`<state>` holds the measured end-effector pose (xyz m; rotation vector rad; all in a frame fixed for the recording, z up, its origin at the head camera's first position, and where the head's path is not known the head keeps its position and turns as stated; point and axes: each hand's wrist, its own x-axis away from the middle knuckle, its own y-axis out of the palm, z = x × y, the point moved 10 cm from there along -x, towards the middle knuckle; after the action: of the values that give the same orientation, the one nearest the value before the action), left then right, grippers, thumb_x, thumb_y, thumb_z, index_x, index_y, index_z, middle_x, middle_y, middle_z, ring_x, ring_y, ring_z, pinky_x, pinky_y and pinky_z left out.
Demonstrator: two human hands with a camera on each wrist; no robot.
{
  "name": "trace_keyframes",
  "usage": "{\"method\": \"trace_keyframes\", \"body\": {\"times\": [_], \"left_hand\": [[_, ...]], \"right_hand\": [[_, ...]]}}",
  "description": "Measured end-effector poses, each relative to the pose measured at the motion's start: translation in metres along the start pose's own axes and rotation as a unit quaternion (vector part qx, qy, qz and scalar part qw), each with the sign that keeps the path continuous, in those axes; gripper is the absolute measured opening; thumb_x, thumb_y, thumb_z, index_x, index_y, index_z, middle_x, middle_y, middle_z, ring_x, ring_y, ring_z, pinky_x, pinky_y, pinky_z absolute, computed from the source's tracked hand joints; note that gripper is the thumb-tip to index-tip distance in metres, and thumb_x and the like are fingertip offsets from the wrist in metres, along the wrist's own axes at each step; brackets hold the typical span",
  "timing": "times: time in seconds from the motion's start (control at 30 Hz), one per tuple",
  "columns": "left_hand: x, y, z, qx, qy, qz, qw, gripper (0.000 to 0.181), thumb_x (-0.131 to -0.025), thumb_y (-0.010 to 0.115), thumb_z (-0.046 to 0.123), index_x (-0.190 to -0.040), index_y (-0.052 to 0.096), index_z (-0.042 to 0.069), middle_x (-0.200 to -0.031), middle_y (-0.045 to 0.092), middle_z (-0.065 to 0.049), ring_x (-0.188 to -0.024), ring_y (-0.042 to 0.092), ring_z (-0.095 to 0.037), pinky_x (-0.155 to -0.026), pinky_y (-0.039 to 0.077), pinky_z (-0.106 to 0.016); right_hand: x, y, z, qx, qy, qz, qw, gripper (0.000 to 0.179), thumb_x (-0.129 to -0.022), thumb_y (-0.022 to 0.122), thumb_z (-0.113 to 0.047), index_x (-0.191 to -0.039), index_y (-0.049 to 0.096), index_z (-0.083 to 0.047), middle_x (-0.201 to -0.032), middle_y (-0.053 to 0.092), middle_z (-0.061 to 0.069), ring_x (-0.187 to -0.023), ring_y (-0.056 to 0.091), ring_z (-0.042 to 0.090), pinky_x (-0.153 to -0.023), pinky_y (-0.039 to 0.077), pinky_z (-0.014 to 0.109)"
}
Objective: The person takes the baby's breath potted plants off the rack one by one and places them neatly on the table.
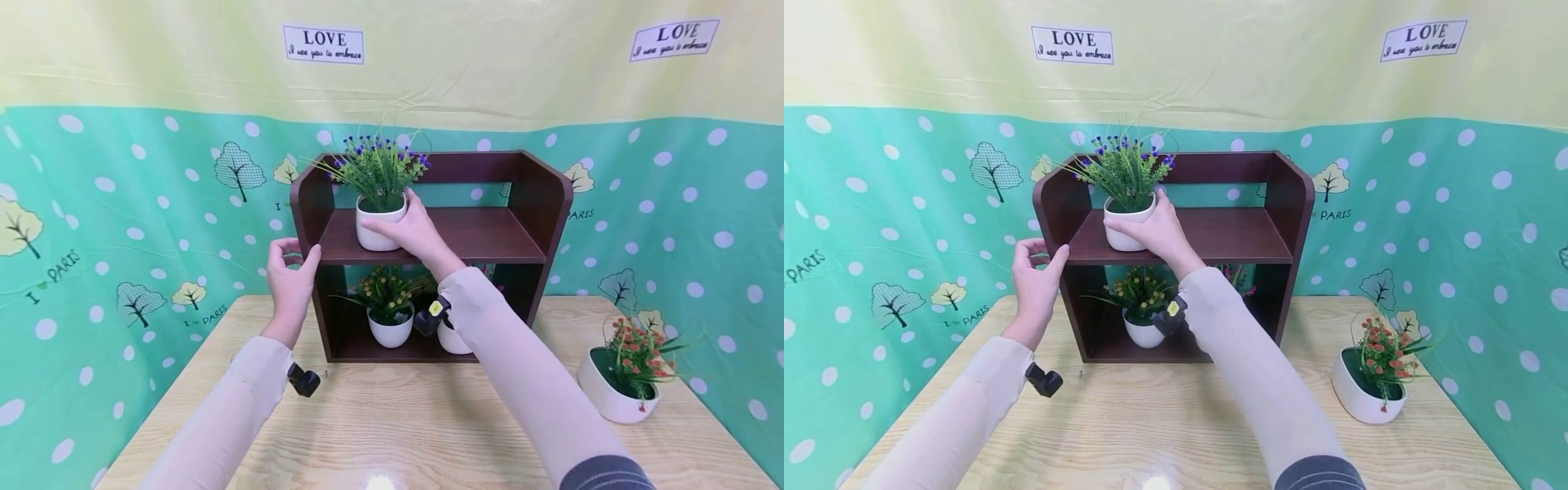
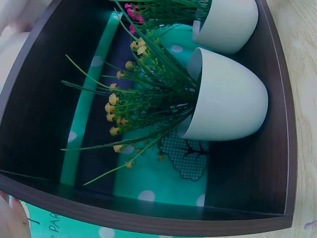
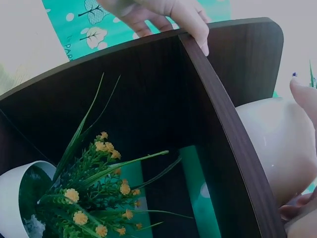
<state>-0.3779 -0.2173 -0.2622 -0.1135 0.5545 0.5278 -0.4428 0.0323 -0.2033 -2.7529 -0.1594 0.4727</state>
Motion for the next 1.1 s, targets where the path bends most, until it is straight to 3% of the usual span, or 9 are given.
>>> {"method": "trace_keyframes", "body": {"times": [0.5, 0.73, 1.1], "left_hand": [[0.0024, 0.0007, 0.0005, -0.003, -0.005, -0.004, 1.0, 0.042, -0.091, 0.075, 0.035, -0.118, 0.053, 0.011, -0.109, 0.055, -0.001, -0.097, 0.05, -0.017, -0.07, 0.05, -0.026], [0.0018, 0.0005, 0.0028, -0.002, -0.002, -0.004, 1.0, 0.042, -0.092, 0.075, 0.034, -0.119, 0.053, 0.011, -0.111, 0.055, -0.001, -0.098, 0.05, -0.017, -0.07, 0.05, -0.026], [0.0021, -0.0001, 0.0003, -0.004, -0.003, -0.004, 1.0, 0.042, -0.092, 0.074, 0.036, -0.118, 0.053, 0.011, -0.11, 0.055, -0.001, -0.098, 0.05, -0.017, -0.071, 0.05, -0.026]], "right_hand": [[-0.0008, 0.0028, 0.0024, -0.012, 0.004, -0.013, 0.9998, 0.122, -0.075, 0.084, -0.052, -0.161, 0.007, -0.013, -0.158, 0.029, 0.009, -0.136, 0.041, 0.021, -0.109, 0.037, 0.039], [-0.0025, 0.0029, 0.004, 0.026, 0.003, -0.016, 0.9995, 0.122, -0.074, 0.082, -0.06, -0.161, 0.009, -0.015, -0.163, 0.022, 0.007, -0.141, 0.033, 0.022, -0.112, 0.035, 0.043], [0.0025, 0.0011, 0.0058, 0.035, 0.007, -0.009, 0.9993, 0.123, -0.073, 0.079, -0.065, -0.162, 0.009, -0.017, -0.165, 0.017, 0.005, -0.146, 0.026, 0.022, -0.113, 0.031, 0.045]]}}
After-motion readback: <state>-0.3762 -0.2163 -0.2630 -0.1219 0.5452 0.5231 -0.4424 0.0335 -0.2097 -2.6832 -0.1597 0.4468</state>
